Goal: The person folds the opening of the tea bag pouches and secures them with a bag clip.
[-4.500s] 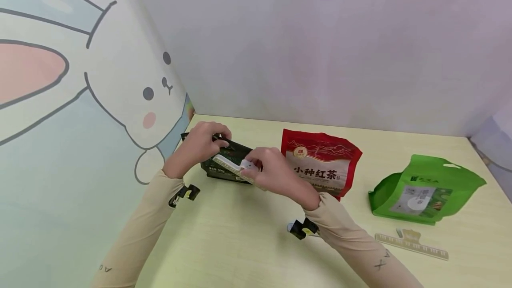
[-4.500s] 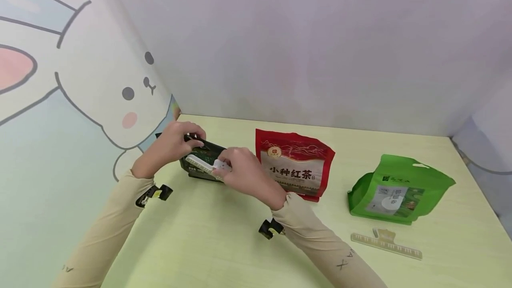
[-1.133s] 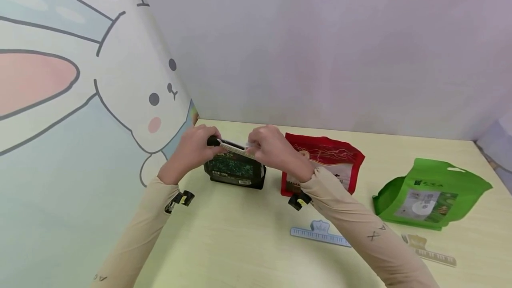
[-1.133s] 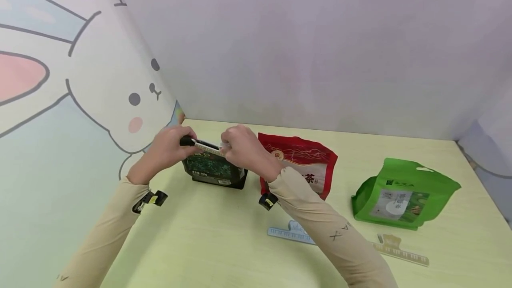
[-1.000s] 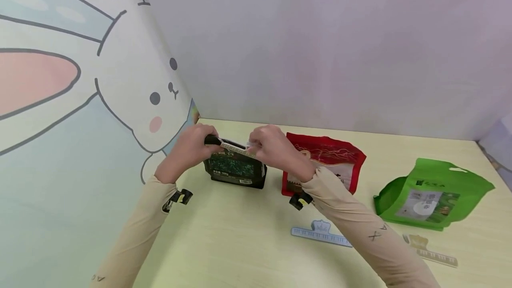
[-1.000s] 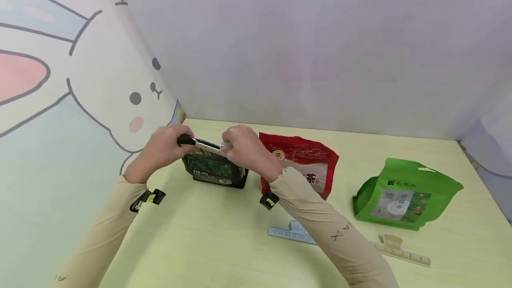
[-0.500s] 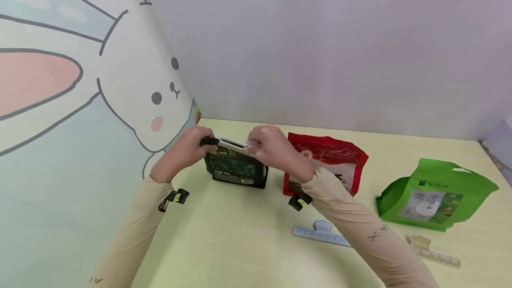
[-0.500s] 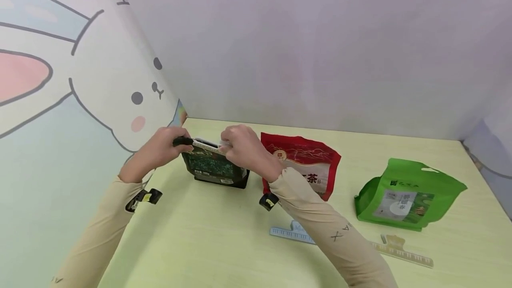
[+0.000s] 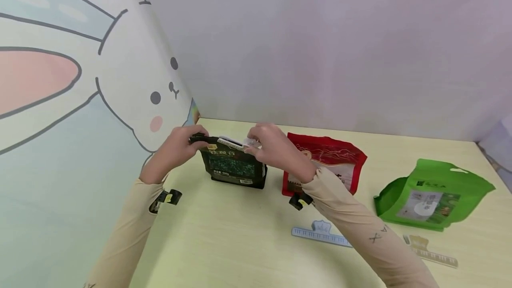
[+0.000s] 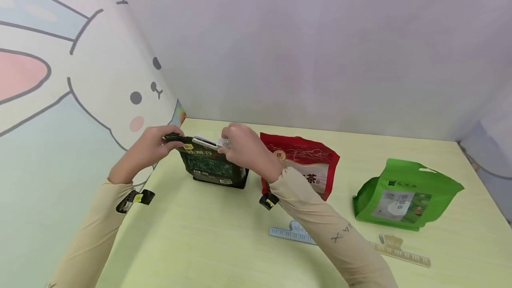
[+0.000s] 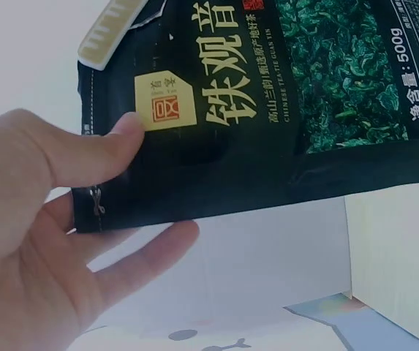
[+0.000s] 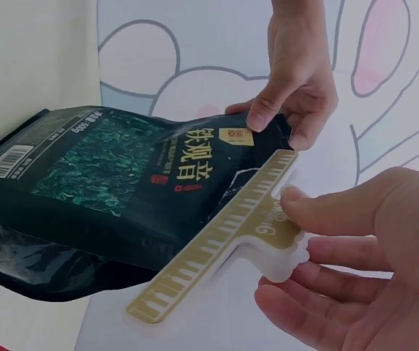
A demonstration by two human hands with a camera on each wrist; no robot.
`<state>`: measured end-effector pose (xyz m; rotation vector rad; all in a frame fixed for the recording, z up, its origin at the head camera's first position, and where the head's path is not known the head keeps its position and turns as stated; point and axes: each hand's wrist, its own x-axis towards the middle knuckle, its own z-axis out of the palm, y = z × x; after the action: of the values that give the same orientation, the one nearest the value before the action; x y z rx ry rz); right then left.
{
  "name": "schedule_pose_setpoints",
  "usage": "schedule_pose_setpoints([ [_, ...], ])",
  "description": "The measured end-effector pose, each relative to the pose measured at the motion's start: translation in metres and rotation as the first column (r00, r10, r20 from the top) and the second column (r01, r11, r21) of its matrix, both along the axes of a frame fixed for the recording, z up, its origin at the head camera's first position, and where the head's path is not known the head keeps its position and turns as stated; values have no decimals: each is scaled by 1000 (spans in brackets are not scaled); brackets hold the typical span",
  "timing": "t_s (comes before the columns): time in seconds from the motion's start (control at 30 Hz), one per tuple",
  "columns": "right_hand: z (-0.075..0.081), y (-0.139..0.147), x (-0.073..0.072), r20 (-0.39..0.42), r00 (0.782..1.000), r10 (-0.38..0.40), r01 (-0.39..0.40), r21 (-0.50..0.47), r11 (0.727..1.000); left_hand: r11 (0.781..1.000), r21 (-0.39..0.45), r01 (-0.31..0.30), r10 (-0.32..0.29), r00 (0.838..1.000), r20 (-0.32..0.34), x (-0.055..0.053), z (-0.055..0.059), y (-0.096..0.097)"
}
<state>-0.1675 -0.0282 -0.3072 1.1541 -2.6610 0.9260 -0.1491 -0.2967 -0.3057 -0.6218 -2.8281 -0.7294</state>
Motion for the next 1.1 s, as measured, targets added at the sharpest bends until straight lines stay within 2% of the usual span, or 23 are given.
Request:
schedule_pose_setpoints([
  [0.17,2,-1,0,6,1000,18,-18,-46,999,1000,9,-9,9,1000,11,1,1,-1],
  [0.5,-2,-6,-2,-96,994,56,-69,-141,988,1000,9,-19,18,1000,13,-1,-1,-2],
  [0.77,0,-12,-4,-124,989,81,-101,-158,982,1000,19,-23,22,1000,9,0,-1,-3],
  [0.93,0,-15,-6,-104,990,96,-110,-143,984,998,40,-40,41,999,-24,1,-3,-1],
  [1.1,0,-13,-9,-37,997,64,-68,-112,991,995,76,-63,68,995,-66,2,-3,1],
])
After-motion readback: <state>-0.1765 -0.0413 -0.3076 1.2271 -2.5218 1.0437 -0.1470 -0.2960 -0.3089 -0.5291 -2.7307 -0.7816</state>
